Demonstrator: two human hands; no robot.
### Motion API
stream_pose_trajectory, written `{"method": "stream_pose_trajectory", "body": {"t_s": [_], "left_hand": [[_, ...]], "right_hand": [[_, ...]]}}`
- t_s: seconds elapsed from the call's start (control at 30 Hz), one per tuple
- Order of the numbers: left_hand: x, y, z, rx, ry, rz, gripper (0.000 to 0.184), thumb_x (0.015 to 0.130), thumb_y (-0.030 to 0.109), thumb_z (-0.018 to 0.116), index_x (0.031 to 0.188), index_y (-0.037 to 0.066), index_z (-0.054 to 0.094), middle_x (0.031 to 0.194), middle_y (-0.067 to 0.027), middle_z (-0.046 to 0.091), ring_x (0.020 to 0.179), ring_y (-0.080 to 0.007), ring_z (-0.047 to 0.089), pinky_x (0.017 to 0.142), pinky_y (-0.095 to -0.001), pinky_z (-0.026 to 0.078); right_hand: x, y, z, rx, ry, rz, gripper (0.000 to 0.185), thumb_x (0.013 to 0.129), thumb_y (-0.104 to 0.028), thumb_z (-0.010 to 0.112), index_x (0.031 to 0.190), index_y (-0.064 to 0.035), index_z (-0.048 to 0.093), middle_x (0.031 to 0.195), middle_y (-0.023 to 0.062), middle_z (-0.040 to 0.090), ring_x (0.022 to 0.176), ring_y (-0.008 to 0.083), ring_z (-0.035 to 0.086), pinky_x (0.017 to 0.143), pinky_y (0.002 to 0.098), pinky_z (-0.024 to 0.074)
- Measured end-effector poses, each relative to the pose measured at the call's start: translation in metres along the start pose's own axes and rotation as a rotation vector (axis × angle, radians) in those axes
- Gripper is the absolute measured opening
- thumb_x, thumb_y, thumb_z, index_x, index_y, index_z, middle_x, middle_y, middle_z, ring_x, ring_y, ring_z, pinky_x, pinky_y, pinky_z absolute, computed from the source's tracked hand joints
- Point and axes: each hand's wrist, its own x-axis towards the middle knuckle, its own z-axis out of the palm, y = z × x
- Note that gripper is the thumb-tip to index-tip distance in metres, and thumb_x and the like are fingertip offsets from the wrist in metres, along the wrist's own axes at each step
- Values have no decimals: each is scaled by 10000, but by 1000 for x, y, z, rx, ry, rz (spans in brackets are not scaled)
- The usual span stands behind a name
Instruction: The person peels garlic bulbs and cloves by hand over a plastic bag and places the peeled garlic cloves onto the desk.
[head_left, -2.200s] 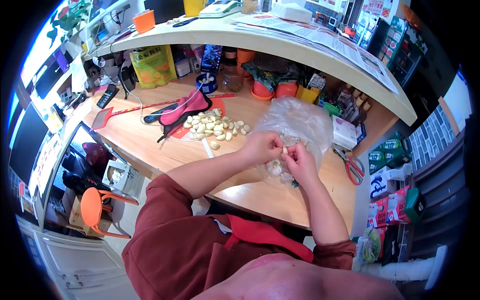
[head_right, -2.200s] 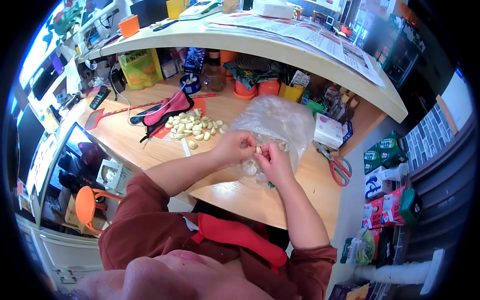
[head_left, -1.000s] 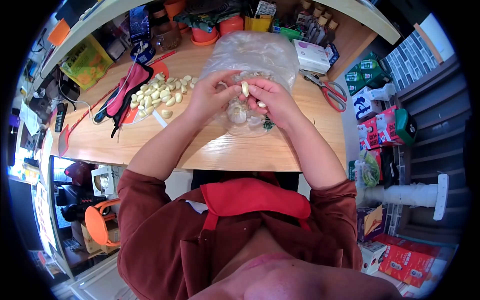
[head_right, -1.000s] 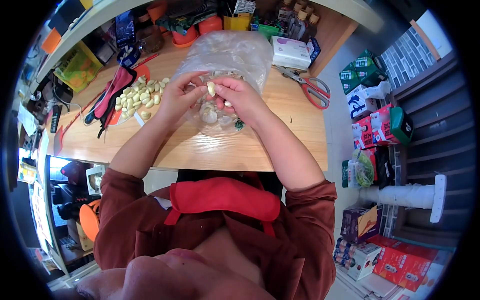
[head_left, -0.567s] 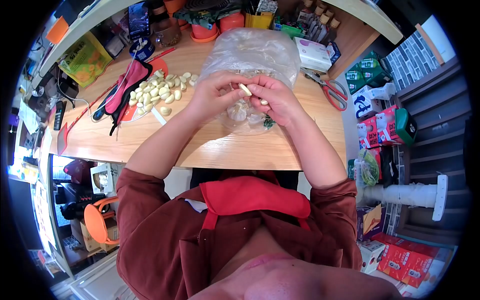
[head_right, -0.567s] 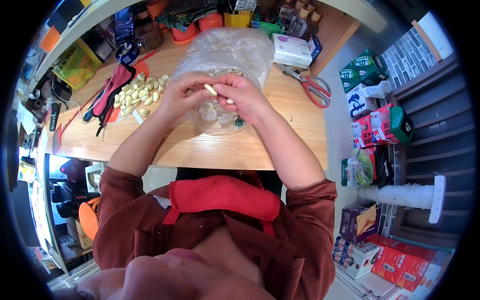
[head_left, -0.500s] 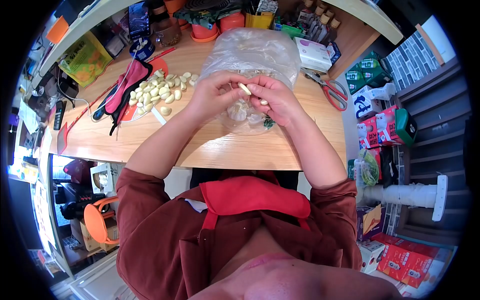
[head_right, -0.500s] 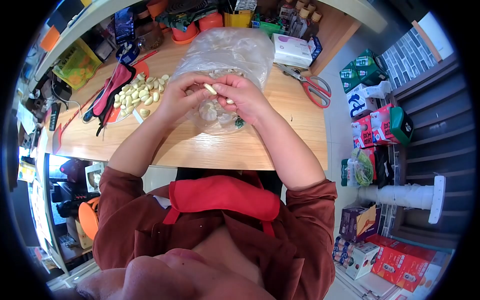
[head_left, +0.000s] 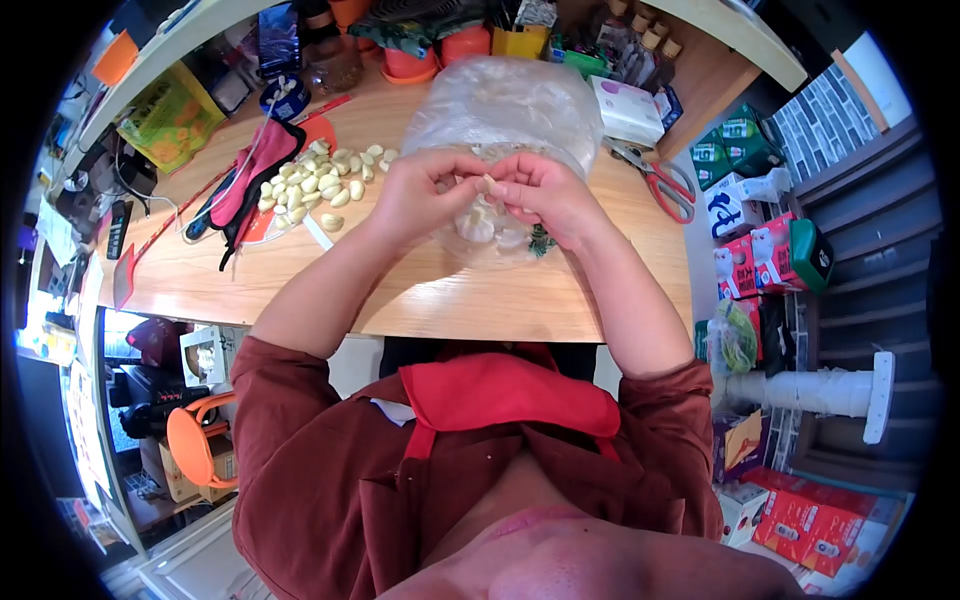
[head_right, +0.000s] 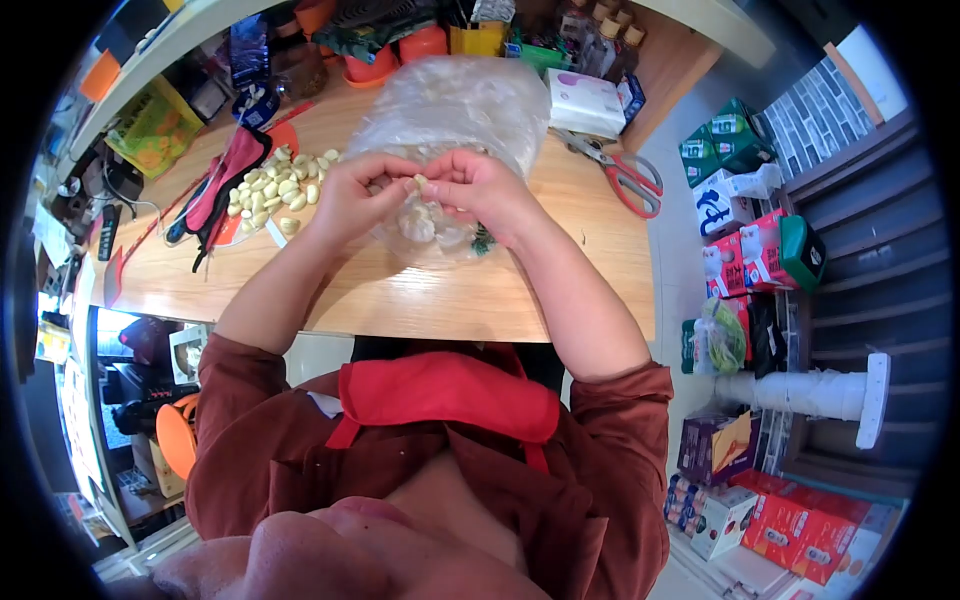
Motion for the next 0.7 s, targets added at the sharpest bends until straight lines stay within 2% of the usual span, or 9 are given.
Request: {"method": "stream_pose_trajectory", "body": {"t_s": [0.1, 0.2, 0.3, 0.43, 0.53, 0.7], "left_hand": [[0, 3, -2, 53, -15, -53, 131, 797, 47, 617, 913, 3, 656, 739, -9, 620, 593, -29, 522, 498, -182, 410], [0, 7, -2, -73, -17, -148, 130, 787, 34, 615, 908, 13, 655, 734, -2, 621, 592, -36, 524, 498, -188, 415], [-1, 3, -1, -29, -7, -101, 123, 767, 34, 621, 883, 15, 654, 698, -12, 612, 581, -45, 528, 498, -196, 420], [-3, -4, 6, 198, 72, 133, 116, 748, 25, 588, 853, 1, 630, 630, -41, 585, 545, -51, 524, 484, -214, 424], [-5, -8, 11, 98, 44, -60, 127, 753, 7, 562, 869, 2, 612, 639, -35, 584, 536, -51, 518, 466, -221, 417], [-6, -9, 16, 59, 69, -18, 114, 760, -21, 514, 862, 6, 560, 628, -22, 559, 540, -55, 510, 468, -222, 405]], "right_hand": [[-3, -5, 4, -115, 34, 38, 200, 801, -126, 637, 975, -57, 567, 796, -8, 598, 630, 41, 492, 527, 174, 375], [-2, -6, 2, -165, 43, 32, 207, 803, -116, 629, 988, -51, 565, 796, -9, 595, 630, 45, 493, 535, 171, 375], [-1, -3, 1, -176, 33, 18, 204, 806, -111, 629, 990, -47, 565, 795, -9, 593, 642, 46, 501, 546, 171, 387], [-2, -3, 7, -203, 53, -27, 192, 802, -89, 640, 966, -31, 558, 784, -1, 587, 651, 52, 514, 559, 187, 418], [1, 1, 9, -265, 73, -76, 181, 797, -76, 648, 938, -22, 548, 776, 4, 582, 651, 56, 521, 562, 196, 433], [0, 2, 14, -260, 95, -71, 174, 801, -71, 642, 927, -21, 532, 770, 6, 572, 634, 57, 517, 549, 191, 431]]}}
